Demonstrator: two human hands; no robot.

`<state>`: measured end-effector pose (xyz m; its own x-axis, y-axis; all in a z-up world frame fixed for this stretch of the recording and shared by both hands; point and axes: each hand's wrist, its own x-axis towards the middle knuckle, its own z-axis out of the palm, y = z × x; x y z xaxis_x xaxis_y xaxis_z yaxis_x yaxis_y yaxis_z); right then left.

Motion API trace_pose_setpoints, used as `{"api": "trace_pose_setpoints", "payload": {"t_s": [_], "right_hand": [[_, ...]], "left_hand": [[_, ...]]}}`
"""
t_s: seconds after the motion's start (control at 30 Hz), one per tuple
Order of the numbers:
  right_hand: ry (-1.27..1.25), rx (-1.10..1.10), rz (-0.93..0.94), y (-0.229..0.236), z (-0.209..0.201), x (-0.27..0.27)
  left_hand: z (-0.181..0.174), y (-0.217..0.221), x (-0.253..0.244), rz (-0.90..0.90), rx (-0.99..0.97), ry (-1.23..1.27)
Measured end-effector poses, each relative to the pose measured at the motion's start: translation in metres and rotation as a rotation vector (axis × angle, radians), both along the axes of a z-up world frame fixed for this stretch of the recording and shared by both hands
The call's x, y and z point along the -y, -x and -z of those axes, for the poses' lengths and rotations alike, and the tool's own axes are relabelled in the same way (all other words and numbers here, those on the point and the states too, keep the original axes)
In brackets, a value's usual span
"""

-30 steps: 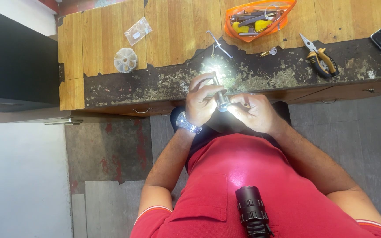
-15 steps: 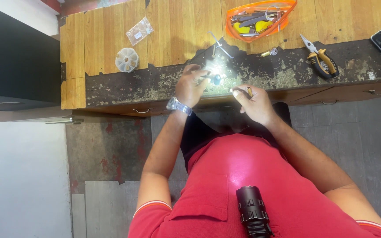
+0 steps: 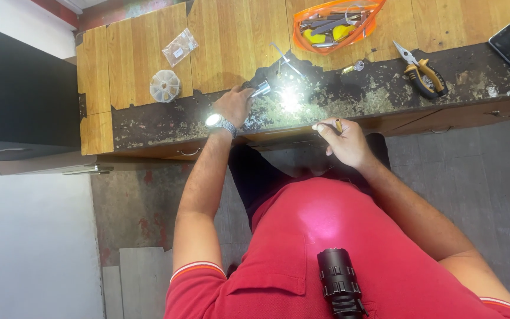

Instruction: Examining and probing the internal mechanism of a lock cylinder using a flashlight and a small tool.

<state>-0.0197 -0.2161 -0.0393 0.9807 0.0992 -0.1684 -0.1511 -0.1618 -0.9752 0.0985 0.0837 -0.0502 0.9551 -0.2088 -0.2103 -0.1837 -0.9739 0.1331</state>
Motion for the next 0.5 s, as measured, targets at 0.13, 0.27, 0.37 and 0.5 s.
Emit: {"api": "trace_pose_setpoints", "payload": {"t_s": [0.13, 0.27, 0.37, 0.5], "right_hand": [[0.0, -0.001, -0.011, -0.001, 0.001, -0.002], [0.008, -0.006, -0.033, -0.001, -0.005, -0.003], [0.011, -0.01, -0.024, -0.002, -0.003, -0.002], [0.01, -0.013, -0.023, -0.004, 0.003, -0.001]], "left_hand": [[0.021, -0.007, -0.013, -0.019, 0.051, 0.059], [0.017, -0.002, -0.014, -0.028, 0.086, 0.054], [0.014, 0.003, -0.014, -0.025, 0.123, 0.123], [0.011, 0.012, -0.008, -0.061, 0.162, 0.298]]}}
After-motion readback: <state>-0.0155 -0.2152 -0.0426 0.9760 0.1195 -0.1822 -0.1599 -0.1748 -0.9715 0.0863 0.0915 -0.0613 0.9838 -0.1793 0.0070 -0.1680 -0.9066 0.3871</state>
